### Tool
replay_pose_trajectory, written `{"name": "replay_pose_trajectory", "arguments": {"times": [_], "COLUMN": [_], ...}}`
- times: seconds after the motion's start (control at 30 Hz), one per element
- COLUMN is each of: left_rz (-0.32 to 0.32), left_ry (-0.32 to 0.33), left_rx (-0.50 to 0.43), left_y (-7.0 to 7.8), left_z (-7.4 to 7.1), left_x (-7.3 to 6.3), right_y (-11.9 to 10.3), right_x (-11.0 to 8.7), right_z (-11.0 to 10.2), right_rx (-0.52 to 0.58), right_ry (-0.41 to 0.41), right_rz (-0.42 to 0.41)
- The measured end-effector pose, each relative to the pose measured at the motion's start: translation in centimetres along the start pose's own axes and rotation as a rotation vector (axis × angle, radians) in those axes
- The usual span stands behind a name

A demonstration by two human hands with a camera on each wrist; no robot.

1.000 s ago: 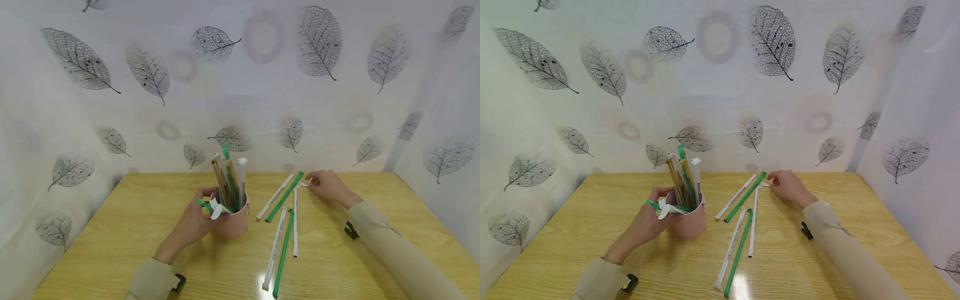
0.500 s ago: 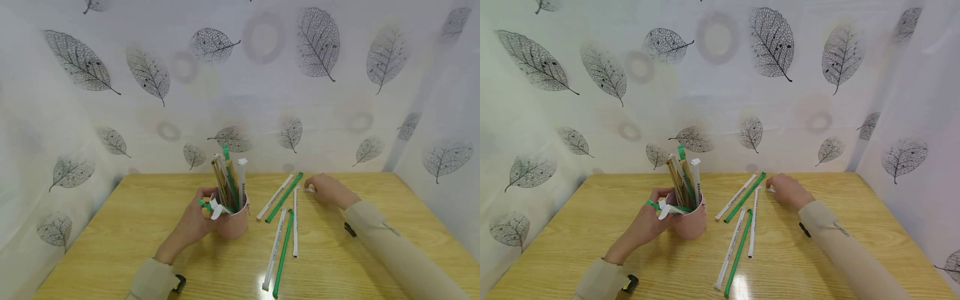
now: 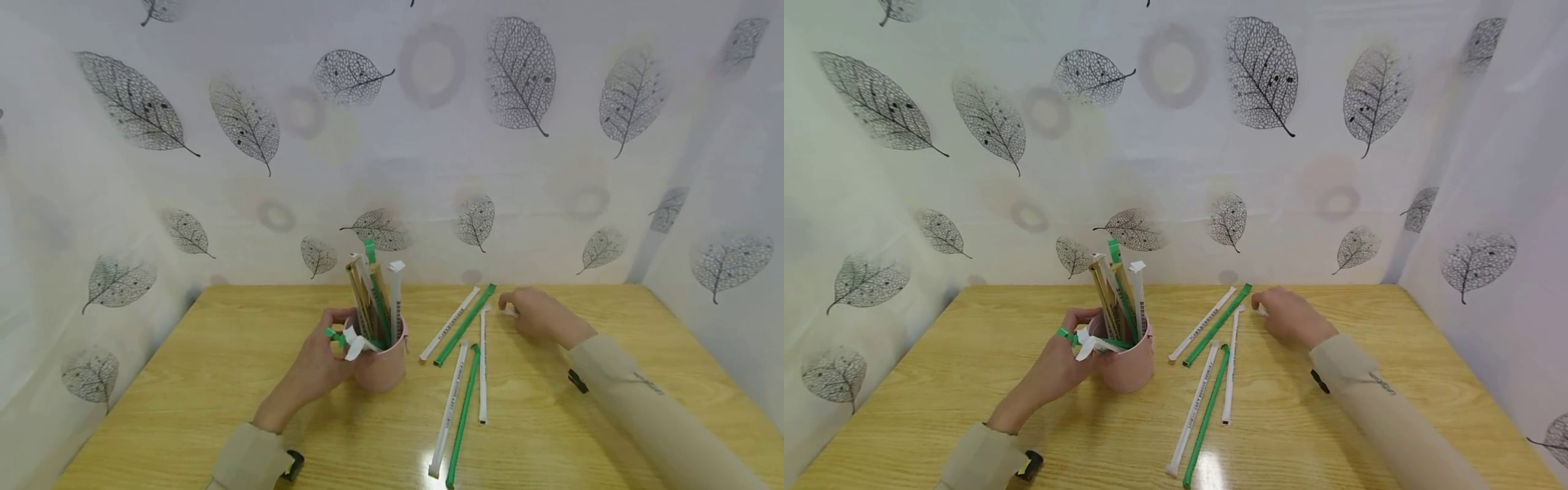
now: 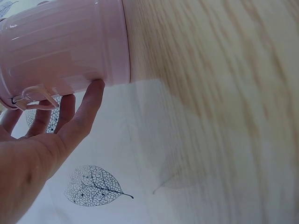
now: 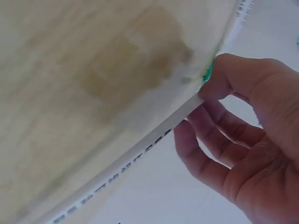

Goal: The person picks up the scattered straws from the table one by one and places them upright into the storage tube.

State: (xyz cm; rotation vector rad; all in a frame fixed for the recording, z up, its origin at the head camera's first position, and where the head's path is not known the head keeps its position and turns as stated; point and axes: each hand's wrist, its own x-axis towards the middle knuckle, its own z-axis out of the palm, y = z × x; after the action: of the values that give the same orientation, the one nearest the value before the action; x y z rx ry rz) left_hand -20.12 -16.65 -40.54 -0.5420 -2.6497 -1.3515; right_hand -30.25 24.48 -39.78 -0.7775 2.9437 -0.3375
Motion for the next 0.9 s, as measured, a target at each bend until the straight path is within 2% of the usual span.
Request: {"name": "replay_pose_trajectory", "arguments": {"times": [0.17,0.33,0.5,0.63,0.9], "left_rz": [0.001,0.009,-0.004,-0.007,-0.021], "left_ry": [0.004,0.004,0.005,0.006,0.000], "left_rx": [0.003,0.008,0.002,-0.007,-0.018], "left_y": [0.1,0.0,0.0,0.0,0.2], "left_z": [0.0,0.0,-0.1,-0.2,-0.1], "left_x": [-0.1,-0.2,-0.3,-0.3,-0.3], "right_y": [-0.9,-2.5,-4.2,-5.8,-9.6], "right_x": [-0.4,-1.2,-1.5,-1.4,-1.2], "right_z": [-2.3,-5.4,-7.6,-8.7,-10.2], "right_rx": [0.041,0.084,0.119,0.166,0.314], "right_ry": [0.193,0.390,0.564,0.668,0.810], "right_rz": [-0.115,-0.177,-0.272,-0.348,-0.449]}}
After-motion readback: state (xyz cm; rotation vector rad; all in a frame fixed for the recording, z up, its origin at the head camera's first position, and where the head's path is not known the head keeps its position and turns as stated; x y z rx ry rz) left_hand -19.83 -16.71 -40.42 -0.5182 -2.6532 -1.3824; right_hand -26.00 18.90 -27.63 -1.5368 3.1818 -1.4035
